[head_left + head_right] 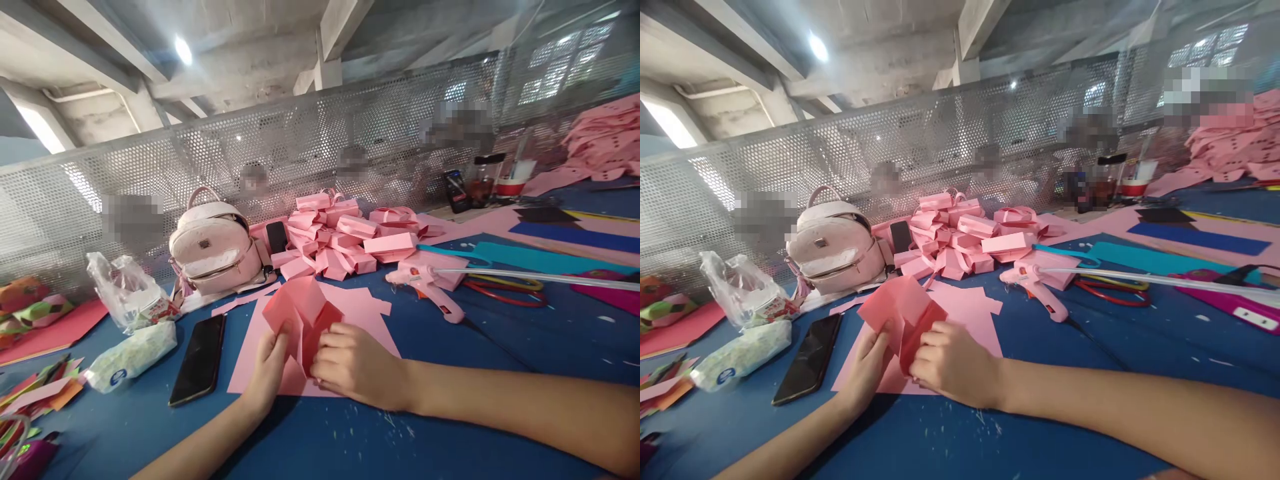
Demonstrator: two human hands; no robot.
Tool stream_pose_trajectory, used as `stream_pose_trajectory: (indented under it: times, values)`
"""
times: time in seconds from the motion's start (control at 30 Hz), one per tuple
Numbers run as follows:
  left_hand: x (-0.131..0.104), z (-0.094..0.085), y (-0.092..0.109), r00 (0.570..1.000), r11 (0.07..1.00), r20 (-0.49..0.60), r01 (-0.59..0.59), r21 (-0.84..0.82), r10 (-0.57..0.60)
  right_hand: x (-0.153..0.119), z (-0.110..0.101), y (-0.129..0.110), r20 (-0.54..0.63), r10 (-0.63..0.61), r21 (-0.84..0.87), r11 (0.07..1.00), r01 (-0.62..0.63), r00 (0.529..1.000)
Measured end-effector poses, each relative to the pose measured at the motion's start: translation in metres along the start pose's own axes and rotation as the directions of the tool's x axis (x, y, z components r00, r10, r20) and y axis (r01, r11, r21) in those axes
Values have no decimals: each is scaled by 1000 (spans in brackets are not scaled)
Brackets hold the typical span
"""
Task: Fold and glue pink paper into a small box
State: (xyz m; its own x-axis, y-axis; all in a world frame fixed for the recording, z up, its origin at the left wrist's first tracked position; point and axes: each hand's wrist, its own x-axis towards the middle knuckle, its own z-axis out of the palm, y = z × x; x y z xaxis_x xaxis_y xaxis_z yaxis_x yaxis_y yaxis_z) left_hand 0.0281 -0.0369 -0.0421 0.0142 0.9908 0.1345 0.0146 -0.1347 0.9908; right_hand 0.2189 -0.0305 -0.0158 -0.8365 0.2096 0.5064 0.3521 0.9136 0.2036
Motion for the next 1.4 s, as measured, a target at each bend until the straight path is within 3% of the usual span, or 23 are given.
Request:
stream_pose_trajectory:
  times: [0.1, 0.27, 0.53, 0.7, 1.0, 1.23, 1.3, 1.4]
  values:
    - [-5, -1, 6, 1000, 997, 24, -11, -77, 13, -1, -1, -3, -64, -86, -142, 987, 76, 994]
    - [-6, -1, 7, 999, 989, 40, 18, -147, -13, -1, -3, -7, -65, -148, -238, 963, 128, 987]
    - [-10, -16, -1, 999, 993, 38, 22, -117, -18, -7, -13, 5, -118, -125, -88, 989, 115, 985]
    - [-11, -24, -8, 999, 999, 36, 23, -49, -21, -9, -16, 2, -90, -88, -66, 994, 82, 992]
    - [-12, -17, 3, 1000, 999, 14, 25, -25, -25, -6, -13, -5, -61, -161, -107, 982, 154, 985]
    - [-9, -16, -2, 997, 990, 29, 73, 124, -77, 3, -11, -10, -68, -130, -111, 986, 122, 989]
    - [-8, -16, 0, 995, 994, 96, 9, 105, -20, 2, -12, -7, -46, -84, -104, 992, 78, 995]
    - [-9, -16, 9, 960, 960, 117, -265, 89, 254, 0, -14, 0, -46, 37, -27, 999, -39, 998]
